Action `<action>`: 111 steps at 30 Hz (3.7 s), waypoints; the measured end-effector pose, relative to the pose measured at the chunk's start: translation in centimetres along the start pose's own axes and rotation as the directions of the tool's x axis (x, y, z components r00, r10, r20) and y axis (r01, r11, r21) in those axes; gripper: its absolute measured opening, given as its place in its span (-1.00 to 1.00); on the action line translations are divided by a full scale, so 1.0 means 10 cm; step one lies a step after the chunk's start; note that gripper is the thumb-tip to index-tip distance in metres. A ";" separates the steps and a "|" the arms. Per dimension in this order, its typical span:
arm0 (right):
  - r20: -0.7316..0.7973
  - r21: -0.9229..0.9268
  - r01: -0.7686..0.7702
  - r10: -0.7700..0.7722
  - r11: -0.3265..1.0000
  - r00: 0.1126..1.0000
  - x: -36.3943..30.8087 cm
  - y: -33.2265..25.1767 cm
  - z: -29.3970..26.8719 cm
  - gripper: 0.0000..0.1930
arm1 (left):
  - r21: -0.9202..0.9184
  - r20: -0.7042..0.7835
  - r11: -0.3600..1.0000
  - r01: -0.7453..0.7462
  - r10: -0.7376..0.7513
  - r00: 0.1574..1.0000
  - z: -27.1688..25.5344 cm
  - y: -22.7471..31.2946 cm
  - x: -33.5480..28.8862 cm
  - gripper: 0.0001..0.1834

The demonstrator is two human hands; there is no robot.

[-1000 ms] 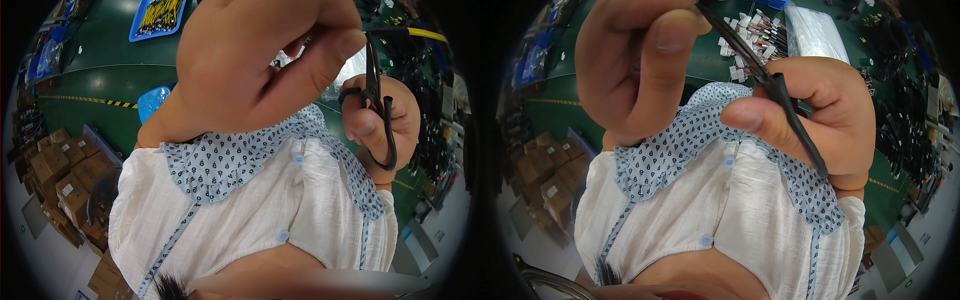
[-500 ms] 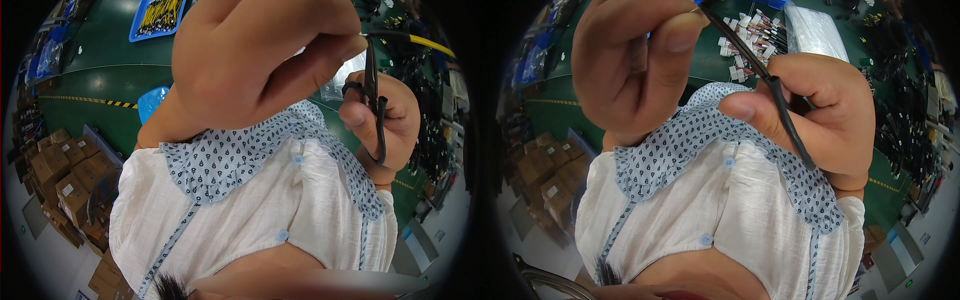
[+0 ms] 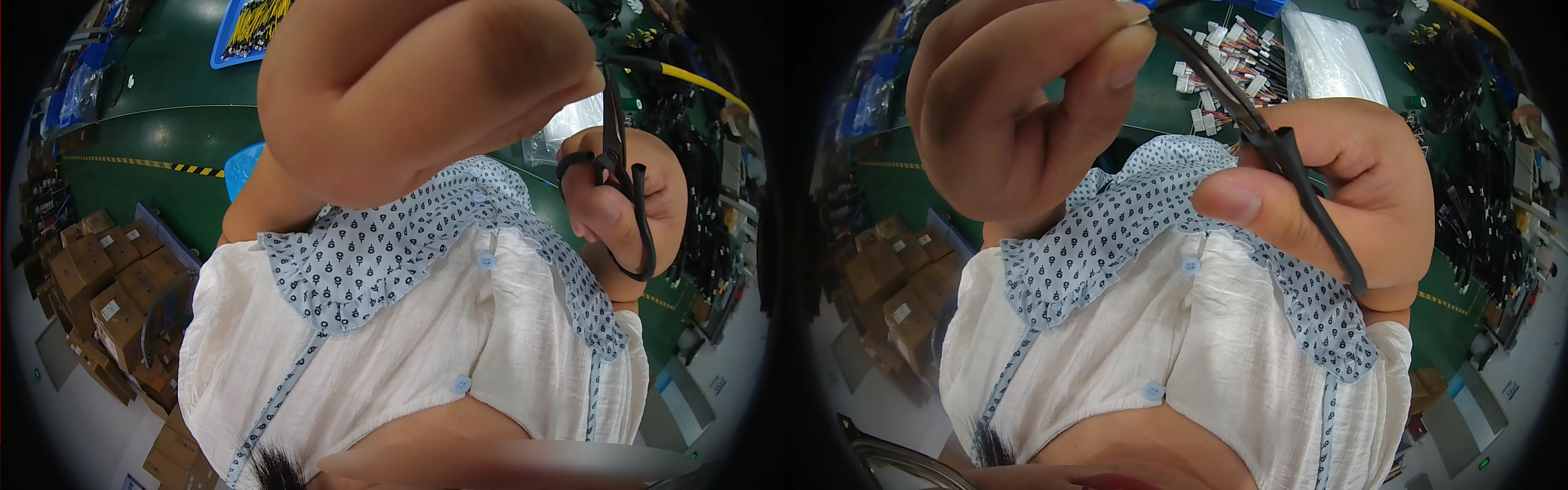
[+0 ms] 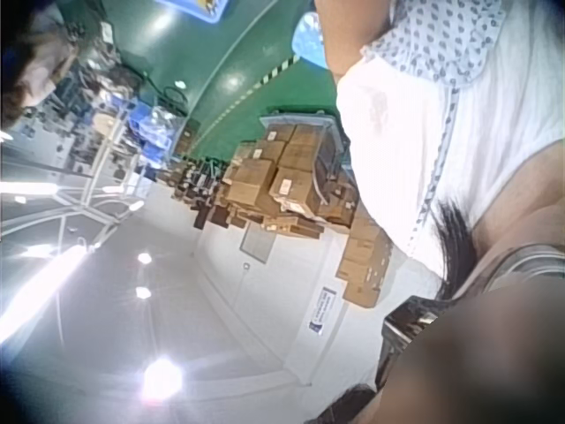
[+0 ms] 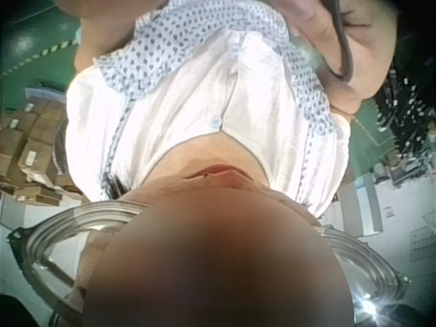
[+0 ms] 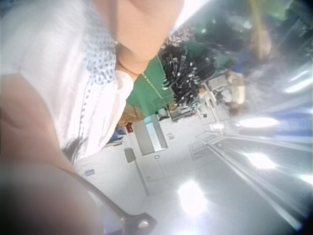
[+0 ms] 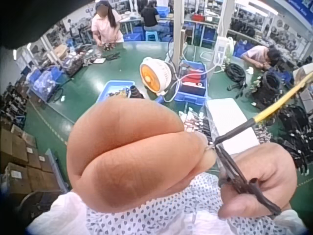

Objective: Stripping and trimming insulation from electrical wires using scissors at a production workbench.

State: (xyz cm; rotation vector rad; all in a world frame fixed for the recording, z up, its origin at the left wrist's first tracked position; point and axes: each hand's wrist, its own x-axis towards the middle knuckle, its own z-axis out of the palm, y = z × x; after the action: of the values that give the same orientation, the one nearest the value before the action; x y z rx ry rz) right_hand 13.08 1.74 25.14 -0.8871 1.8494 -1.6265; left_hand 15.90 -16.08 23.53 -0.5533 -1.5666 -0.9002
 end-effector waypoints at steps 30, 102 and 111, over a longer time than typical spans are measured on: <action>0.276 -0.413 0.396 -0.301 0.820 0.913 0.12 -0.04 -0.32 -0.52 | 0.079 0.226 0.990 -0.114 0.093 0.970 -0.25 -0.37 -0.16 -0.60; -0.368 -0.060 0.200 -0.208 0.978 0.906 0.19 0.11 0.08 -0.76 | -0.083 0.348 0.624 0.777 -0.712 0.609 -0.46 -0.02 -0.09 -0.80; -0.448 -0.161 0.274 -0.317 0.948 0.836 0.17 0.18 0.09 -0.77 | -0.441 0.493 0.217 0.871 -0.753 0.437 -0.20 0.01 -0.06 -0.74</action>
State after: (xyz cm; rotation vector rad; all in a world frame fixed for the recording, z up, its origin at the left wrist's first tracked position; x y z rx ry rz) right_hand 12.41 0.04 23.35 -0.9106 2.2083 -2.1147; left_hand 17.29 -17.49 22.96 -0.1948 -1.6534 -2.3934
